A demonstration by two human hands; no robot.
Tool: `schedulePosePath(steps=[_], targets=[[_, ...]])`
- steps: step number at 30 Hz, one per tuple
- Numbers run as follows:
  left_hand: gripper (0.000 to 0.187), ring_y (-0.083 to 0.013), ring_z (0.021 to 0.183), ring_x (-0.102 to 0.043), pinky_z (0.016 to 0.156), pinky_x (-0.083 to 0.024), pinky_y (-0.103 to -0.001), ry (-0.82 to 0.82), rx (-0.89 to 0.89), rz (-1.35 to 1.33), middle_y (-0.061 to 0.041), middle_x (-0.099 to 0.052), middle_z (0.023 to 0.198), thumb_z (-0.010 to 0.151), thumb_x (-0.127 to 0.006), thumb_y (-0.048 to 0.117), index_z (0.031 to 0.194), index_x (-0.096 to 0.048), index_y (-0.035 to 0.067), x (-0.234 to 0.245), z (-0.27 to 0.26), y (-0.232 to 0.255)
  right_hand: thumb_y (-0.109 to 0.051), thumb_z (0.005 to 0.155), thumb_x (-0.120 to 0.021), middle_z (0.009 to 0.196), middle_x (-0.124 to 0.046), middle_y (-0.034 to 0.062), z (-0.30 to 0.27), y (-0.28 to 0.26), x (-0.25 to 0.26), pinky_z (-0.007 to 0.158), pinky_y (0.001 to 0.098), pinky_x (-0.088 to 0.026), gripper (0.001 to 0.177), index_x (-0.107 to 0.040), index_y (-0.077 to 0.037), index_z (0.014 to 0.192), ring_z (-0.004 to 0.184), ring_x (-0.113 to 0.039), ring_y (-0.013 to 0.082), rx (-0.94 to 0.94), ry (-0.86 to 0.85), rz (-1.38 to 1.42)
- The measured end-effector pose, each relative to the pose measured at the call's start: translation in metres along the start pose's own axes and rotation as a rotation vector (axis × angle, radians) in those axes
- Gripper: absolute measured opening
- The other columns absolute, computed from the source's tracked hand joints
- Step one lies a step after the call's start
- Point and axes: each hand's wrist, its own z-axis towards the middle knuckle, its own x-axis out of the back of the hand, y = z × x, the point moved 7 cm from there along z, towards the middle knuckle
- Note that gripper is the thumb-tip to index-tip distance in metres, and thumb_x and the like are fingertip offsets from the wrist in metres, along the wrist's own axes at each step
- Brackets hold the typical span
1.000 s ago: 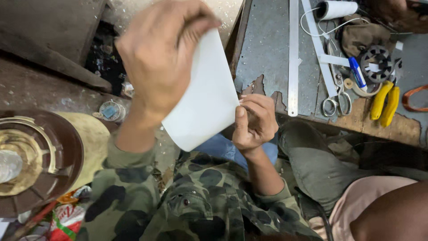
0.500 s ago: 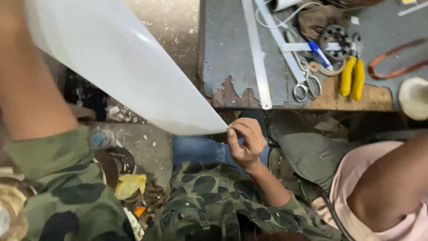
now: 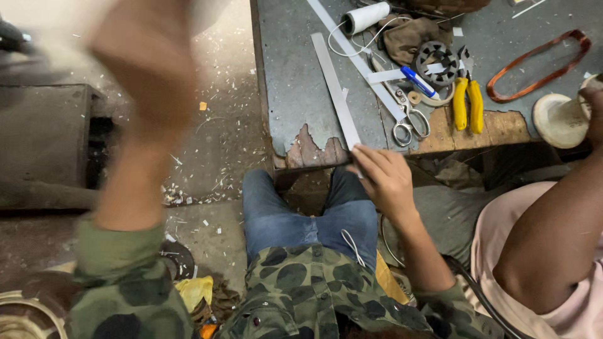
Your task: The person measures a white plastic sheet with a metal ruler, marks it, and cuts it into strips using scissors. The person then places a cut strip into a circular metal component.
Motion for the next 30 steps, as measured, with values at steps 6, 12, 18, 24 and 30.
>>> schedulePosePath(steps=[6, 12, 18, 24, 30], targets=[[0.015, -0.0116, 0.065, -0.057, 0.051, -0.041, -0.026, -0.042, -0.320, 0.279, 0.000, -0.066, 0.085, 0.088, -0.065, 0.020, 0.098, -0.072, 0.010, -0.153, -0.085, 0.082, -0.002, 0.098, -0.063, 0.125, -0.063, 0.0155, -0.047, 0.037, -0.024, 0.081, 0.0317, -0.058, 0.057, -0.046, -0.005, 0.152, 0.095, -0.070, 0.0228, -0.757, 0.211, 1.209], [0.005, -0.0157, 0.070, -0.063, 0.053, -0.045, -0.029, -0.178, -0.210, 0.198, 0.001, -0.059, 0.077, 0.082, -0.067, 0.019, 0.085, -0.065, 0.014, -0.180, -0.113, 0.090, -0.006, 0.091, -0.066, 0.127, -0.060, 0.0150, -0.055, 0.016, -0.002, 0.064, 0.0331, -0.058, 0.073, -0.027, -0.007, 0.153, 0.086, -0.072, 0.0259, -0.647, 0.142, 1.461], [0.016, -0.0225, 0.078, -0.067, 0.057, -0.054, -0.037, -0.389, -0.009, -0.007, -0.003, -0.063, 0.086, 0.084, -0.069, 0.015, 0.099, -0.064, 0.012, -0.203, -0.110, 0.068, -0.005, 0.108, -0.060, 0.108, -0.062, 0.0228, -0.048, 0.017, -0.022, 0.065, 0.0374, -0.057, 0.056, -0.034, 0.005, 0.156, 0.076, -0.066, 0.0267, -0.612, 0.019, 1.501], [0.072, -0.0380, 0.124, -0.051, 0.100, -0.045, -0.052, -0.597, 0.208, -0.016, -0.021, -0.057, 0.126, 0.081, -0.076, 0.047, 0.130, -0.056, -0.002, -0.229, -0.088, 0.002, -0.004, 0.106, -0.044, 0.115, -0.065, 0.0220, -0.005, 0.010, 0.002, 0.060, 0.0373, -0.061, 0.051, -0.030, -0.004, 0.156, 0.074, -0.072, 0.0277, -0.616, 0.110, 1.390], [0.095, -0.0418, 0.148, -0.026, 0.117, -0.021, -0.058, -0.712, 0.204, -0.086, -0.026, -0.032, 0.159, 0.088, -0.069, 0.058, 0.152, -0.036, -0.003, -0.229, -0.109, -0.005, 0.005, 0.098, -0.045, 0.127, -0.060, 0.0261, 0.045, 0.002, 0.026, 0.067, 0.0397, -0.060, 0.073, -0.017, -0.007, 0.164, 0.093, -0.075, 0.0318, -0.430, -0.176, 0.484]])
